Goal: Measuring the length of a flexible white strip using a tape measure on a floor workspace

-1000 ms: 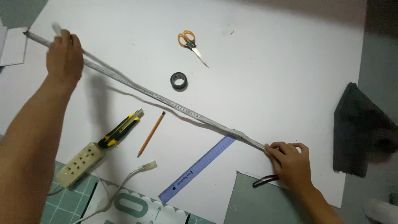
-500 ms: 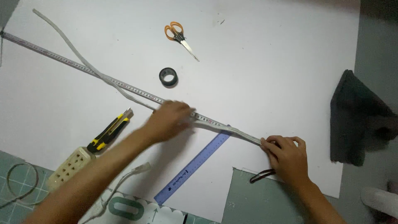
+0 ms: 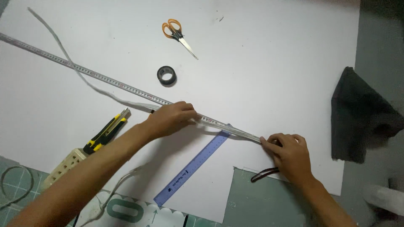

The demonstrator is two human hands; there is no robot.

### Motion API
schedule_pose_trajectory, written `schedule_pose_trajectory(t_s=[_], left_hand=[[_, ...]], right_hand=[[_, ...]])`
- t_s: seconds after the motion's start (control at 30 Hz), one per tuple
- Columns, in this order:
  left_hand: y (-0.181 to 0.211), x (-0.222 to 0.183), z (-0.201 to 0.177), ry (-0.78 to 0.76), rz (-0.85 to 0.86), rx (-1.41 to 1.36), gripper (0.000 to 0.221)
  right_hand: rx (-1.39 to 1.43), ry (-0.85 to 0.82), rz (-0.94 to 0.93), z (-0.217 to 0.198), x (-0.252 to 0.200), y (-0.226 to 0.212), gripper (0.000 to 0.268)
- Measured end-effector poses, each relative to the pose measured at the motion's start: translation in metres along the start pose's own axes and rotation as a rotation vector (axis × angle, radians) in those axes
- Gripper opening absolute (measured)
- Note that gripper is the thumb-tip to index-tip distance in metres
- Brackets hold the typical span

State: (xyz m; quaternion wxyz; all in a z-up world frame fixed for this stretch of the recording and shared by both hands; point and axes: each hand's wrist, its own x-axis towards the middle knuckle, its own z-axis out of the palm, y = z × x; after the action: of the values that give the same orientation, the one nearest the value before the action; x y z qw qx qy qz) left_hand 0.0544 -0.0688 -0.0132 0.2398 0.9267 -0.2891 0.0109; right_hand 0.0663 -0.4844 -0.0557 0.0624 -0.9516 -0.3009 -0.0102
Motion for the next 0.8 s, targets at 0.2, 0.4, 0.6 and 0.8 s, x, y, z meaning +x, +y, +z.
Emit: schedule_pose_trajectory(t_s=[0.2,0.4,0.6,0.8], left_hand=[[-0.006,0.013,-0.019,-0.004,-0.018,0.082,0.010],[-0.011,0.013,-0.023,-0.019,0.103,0.194,0.011],[-0.019,0.013,-0.008,-0.093,0.101,0.155,0.014],[-0.012,0.012,-0.005,-0.072,0.065,0.192,0.010]], right_hand=[[-0.005,-0.042,0.002,0.004,0.003,0.000,0.036],[-0.009,-0.064,-0.004,-0.008,0.004,-0.007,0.033],[0.017,-0.157,0.007,-0.006,0.005,0.005,0.036],[0.111,-0.134,0.037,-0.012,0.005,0.000,0.041]])
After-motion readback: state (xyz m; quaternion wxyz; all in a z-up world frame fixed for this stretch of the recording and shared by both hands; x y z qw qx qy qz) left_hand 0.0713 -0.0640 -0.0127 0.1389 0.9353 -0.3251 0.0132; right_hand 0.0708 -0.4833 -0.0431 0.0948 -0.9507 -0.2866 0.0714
